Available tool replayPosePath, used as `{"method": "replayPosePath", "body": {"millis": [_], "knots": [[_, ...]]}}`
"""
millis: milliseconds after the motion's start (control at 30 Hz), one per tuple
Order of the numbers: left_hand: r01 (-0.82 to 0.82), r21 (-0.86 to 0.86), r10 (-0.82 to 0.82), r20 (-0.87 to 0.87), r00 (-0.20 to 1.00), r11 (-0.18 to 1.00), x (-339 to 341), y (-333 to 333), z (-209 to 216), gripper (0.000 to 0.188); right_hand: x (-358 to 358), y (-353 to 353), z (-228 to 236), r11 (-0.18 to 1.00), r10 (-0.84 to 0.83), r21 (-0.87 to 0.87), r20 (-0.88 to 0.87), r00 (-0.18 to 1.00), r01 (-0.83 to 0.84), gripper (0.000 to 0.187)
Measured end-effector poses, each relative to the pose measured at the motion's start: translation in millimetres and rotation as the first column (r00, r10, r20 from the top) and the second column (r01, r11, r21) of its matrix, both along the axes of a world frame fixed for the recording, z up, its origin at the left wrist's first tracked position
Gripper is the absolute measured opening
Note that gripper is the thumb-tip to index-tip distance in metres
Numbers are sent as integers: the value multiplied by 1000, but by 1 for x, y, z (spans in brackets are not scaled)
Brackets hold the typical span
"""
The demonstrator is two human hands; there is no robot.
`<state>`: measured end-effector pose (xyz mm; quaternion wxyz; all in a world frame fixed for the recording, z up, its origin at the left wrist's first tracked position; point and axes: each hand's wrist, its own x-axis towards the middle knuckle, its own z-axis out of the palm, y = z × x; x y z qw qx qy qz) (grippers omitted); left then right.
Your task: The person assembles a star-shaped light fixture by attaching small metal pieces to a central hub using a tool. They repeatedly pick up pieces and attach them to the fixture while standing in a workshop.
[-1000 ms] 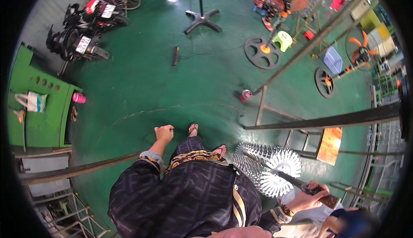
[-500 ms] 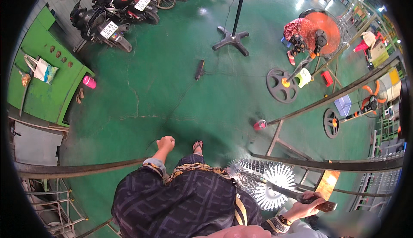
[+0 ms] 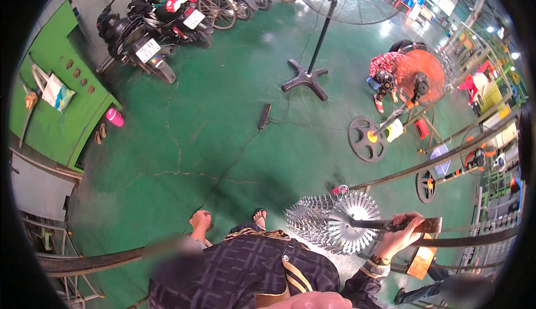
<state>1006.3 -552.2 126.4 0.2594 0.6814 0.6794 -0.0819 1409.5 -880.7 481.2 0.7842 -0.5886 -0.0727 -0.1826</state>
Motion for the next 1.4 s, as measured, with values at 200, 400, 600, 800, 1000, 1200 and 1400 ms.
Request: {"method": "replayPosePath", "body": {"millis": [200,400,600,800,1000,1200,1400], "knots": [[-101,11,101,-22,995,995,-41,21,-6,14,28,89,14,992,125,-28,35,991,-124,39],[-243,9,243,2,970,970,-59,43,3,14,64,173,13,973,230,13,13,973,-230,40],[-303,8,303,-18,953,953,-44,66,5,15,90,274,18,938,346,-35,31,938,-345,41],[-415,-3,415,-5,910,910,-22,100,-6,14,127,374,13,866,499,17,26,866,-500,35],[-542,-29,535,-123,836,840,7,169,-11,14,163,475,12,812,582,49,-6,813,-581,32],[-565,6,564,-51,824,825,40,272,-25,14,199,584,16,778,626,77,-17,779,-624,32],[-502,-74,493,-112,863,862,66,374,-25,15,227,708,9,799,599,17,60,798,-601,30]]}}
